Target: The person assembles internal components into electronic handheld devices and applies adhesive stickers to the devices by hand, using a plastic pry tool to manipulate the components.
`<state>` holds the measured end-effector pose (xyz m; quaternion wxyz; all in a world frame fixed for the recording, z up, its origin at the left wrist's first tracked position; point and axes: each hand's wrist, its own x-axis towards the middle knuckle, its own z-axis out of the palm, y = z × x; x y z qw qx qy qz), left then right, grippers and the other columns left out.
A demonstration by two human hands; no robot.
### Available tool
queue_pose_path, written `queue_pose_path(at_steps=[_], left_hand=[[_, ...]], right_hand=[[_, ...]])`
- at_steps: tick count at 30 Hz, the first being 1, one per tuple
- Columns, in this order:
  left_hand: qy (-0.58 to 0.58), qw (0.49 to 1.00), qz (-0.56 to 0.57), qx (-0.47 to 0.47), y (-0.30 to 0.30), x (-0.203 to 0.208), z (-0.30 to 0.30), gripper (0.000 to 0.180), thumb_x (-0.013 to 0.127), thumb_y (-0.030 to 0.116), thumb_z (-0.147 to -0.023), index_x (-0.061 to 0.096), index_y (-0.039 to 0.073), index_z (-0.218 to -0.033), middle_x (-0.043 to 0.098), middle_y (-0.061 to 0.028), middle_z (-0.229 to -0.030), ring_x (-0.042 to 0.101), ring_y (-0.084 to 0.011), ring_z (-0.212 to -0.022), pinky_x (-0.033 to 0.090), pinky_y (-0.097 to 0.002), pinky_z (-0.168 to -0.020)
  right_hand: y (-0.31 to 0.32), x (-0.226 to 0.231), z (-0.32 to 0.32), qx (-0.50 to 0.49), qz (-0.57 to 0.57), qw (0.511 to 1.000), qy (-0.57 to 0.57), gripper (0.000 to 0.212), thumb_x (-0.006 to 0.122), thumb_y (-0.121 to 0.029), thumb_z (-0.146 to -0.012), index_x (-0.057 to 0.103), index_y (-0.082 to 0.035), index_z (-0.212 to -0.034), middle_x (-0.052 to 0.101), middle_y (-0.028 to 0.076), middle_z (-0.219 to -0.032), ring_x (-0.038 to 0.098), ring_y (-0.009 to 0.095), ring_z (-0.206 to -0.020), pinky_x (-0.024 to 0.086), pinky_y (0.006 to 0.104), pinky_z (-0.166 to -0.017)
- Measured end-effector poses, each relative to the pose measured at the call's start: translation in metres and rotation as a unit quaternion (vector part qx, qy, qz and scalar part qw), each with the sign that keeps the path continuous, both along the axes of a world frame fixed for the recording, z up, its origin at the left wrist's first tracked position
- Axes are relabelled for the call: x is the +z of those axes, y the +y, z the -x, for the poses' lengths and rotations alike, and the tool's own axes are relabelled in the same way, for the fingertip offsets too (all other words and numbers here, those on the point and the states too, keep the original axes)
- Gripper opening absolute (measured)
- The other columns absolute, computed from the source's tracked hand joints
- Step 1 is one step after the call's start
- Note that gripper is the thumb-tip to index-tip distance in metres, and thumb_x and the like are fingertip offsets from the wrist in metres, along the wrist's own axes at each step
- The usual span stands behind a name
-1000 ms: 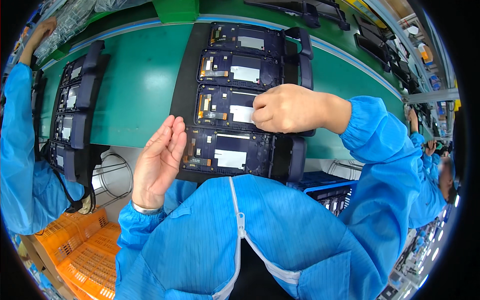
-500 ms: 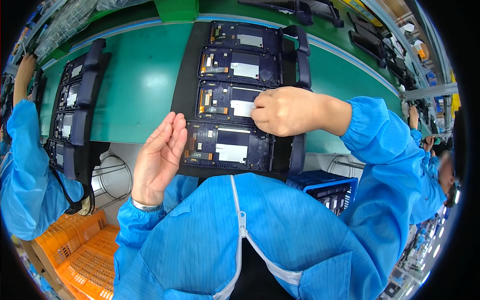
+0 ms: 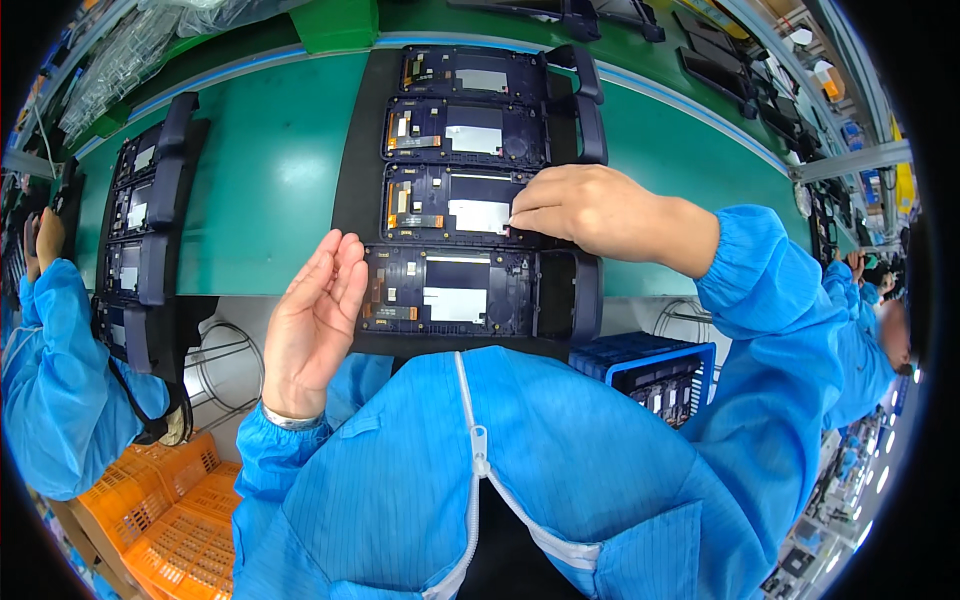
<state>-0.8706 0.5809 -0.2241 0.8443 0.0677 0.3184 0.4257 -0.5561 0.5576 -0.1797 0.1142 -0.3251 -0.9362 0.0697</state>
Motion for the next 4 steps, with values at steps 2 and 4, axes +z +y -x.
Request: queue_pose_path(at_steps=[2,4], left_hand=[[-0.006,1.000,-0.008,-0.018,0.0006,0.0001,-0.0025,0.032,0.047,0.006,-0.092,0.044,-0.006,-0.121,0.051,-0.0176,-0.119,0.054,-0.0221,-0.110,0.047,-0.0315,-0.095],[-0.008,1.000,-0.006,-0.028,-0.0009,0.0054,-0.0066,0.034,0.049,0.007,-0.091,0.043,-0.004,-0.123,0.049,-0.0176,-0.122,0.053,-0.0242,-0.111,0.047,-0.0319,-0.095]], right_hand=[[-0.0043,0.0007,0.0009,-0.001,-0.005,1.000,-0.015,0.020,0.057,-0.007,-0.070,0.063,0.000,-0.087,0.061,0.009,-0.095,0.057,0.025,-0.090,0.051,0.0317,-0.075],[-0.0068,0.0013,0.0018,-0.002,-0.010,0.999,-0.030,0.019,0.057,-0.007,-0.070,0.063,0.000,-0.087,0.061,0.009,-0.096,0.057,0.025,-0.092,0.050,0.0316,-0.076]])
